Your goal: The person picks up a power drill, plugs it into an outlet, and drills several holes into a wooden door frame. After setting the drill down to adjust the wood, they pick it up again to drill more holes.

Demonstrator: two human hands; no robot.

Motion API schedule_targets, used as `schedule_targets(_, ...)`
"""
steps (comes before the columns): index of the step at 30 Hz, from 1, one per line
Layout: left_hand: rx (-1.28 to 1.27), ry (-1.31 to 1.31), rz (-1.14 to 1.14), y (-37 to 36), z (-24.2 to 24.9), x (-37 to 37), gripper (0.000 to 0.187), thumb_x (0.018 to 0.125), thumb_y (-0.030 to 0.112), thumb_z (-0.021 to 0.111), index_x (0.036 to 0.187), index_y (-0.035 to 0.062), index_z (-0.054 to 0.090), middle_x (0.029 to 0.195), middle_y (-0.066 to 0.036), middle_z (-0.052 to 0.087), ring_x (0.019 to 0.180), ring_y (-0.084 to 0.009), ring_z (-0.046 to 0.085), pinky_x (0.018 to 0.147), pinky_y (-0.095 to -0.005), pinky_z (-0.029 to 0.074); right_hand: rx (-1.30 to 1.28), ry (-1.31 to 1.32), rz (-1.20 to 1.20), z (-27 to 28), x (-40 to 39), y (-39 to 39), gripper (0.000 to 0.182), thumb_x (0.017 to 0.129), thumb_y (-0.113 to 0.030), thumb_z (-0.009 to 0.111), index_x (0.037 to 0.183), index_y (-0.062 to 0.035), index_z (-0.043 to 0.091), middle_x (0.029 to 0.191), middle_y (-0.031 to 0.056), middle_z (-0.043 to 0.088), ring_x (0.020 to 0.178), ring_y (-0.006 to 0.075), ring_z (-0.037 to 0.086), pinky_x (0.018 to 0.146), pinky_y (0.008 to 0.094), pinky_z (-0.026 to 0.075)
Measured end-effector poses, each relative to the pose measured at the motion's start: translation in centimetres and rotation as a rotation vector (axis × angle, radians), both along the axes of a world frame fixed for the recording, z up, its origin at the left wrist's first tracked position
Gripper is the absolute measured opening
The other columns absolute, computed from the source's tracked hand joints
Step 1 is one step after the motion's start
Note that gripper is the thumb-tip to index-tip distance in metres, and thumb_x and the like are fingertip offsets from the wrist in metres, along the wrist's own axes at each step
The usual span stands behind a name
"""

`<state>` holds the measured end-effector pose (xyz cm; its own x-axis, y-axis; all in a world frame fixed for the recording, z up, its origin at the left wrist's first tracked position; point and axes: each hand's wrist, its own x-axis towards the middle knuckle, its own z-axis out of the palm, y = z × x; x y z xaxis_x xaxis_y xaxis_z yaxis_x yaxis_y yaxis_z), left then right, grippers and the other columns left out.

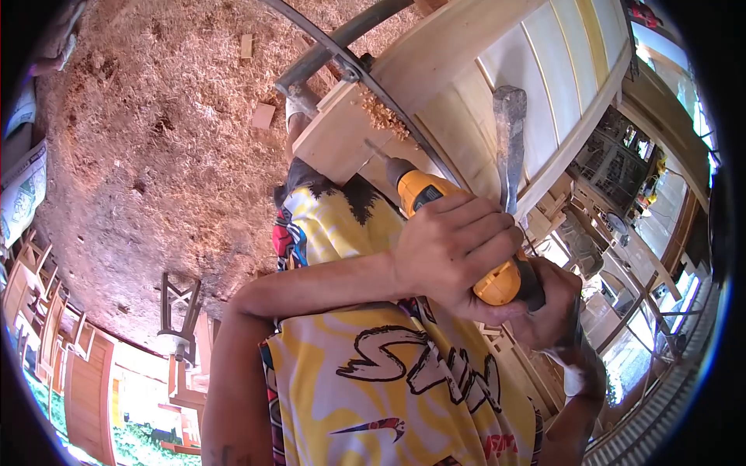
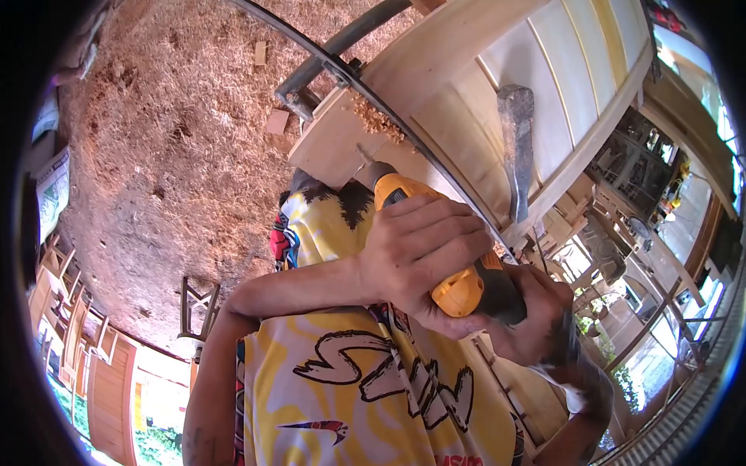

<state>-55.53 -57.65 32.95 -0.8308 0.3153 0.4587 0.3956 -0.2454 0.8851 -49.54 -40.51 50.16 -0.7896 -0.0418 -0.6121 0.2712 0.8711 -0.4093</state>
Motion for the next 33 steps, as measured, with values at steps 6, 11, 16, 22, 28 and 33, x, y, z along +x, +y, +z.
schedule_targets(6, 0.031, -0.013, 0.005, -0.7, -0.4, -0.2, 0.061, 0.086, 0.058, 0.08, 0.103, -0.0005, 0.075, 0.098, -0.015, 0.075, 0.085, -0.0321, 0.076, 0.071, -0.0388, 0.059, 0.022, 0.006, 0.022, -0.2, -0.3, -1.0, 0.042, 0.08, -0.015, 0.088, 0.114, 0.005, 0.071, 0.093, 0.0209, 0.074, 0.08, 0.0405, 0.078, 0.071, 0.0442, 0.062)
schedule_targets(11, 0.036, -0.017, 0.013, -1.0, -1.1, -0.5, 0.06, 0.085, 0.058, 0.081, 0.101, -0.0002, 0.075, 0.096, -0.015, 0.075, 0.084, -0.0322, 0.077, 0.071, -0.0389, 0.06, 0.034, -0.017, -0.012, -0.6, -0.8, -1.6, 0.039, 0.08, -0.013, 0.086, 0.112, 0.0043, 0.072, 0.091, 0.0208, 0.073, 0.079, 0.0407, 0.078, 0.069, 0.0443, 0.061)
schedule_targets(16, 0.026, -0.024, 0.012, -1.4, -1.4, -0.8, 0.06, 0.085, 0.058, 0.082, 0.101, 0.0001, 0.076, 0.096, -0.014, 0.076, 0.085, -0.0317, 0.077, 0.071, -0.0392, 0.06, 0.027, -0.021, -0.013, -1.1, -1.2, -1.9, 0.038, 0.079, -0.011, 0.086, 0.111, 0.0044, 0.072, 0.091, 0.0213, 0.073, 0.078, 0.0409, 0.078, 0.069, 0.0442, 0.061)
schedule_targets(22, 0.033, -0.043, 0.01, -1.6, -1.7, -1.2, 0.061, 0.085, 0.059, 0.081, 0.102, 0.0005, 0.076, 0.095, -0.013, 0.076, 0.084, -0.0304, 0.078, 0.07, -0.0382, 0.061, 0.045, -0.043, 0.005, -1.0, -2.1, -2.4, 0.038, 0.079, -0.009, 0.086, 0.111, 0.0037, 0.071, 0.091, 0.0209, 0.074, 0.078, 0.0413, 0.078, 0.069, 0.0444, 0.061)
schedule_targets(28, 0.07, -0.063, 0.028, -1.9, -2.0, -1.3, 0.06, 0.086, 0.058, 0.079, 0.103, 0.0002, 0.076, 0.096, -0.012, 0.076, 0.084, -0.0295, 0.078, 0.069, -0.0375, 0.061, 0.06, -0.038, 0.016, -0.9, -2.3, -3.0, 0.037, 0.079, -0.007, 0.084, 0.112, 0.0029, 0.07, 0.092, 0.0208, 0.073, 0.079, 0.0423, 0.078, 0.069, 0.0449, 0.061)
schedule_targets(33, 0.08, -0.057, 0.029, -2.0, -2.1, -1.4, 0.06, 0.086, 0.058, 0.078, 0.103, -0.0002, 0.076, 0.096, -0.012, 0.075, 0.084, -0.0296, 0.078, 0.069, -0.0372, 0.062, 0.067, -0.061, 0.024, -0.6, -2.4, -3.3, 0.038, 0.078, -0.008, 0.085, 0.111, 0.0032, 0.07, 0.091, 0.0209, 0.072, 0.079, 0.0416, 0.078, 0.069, 0.0449, 0.061)
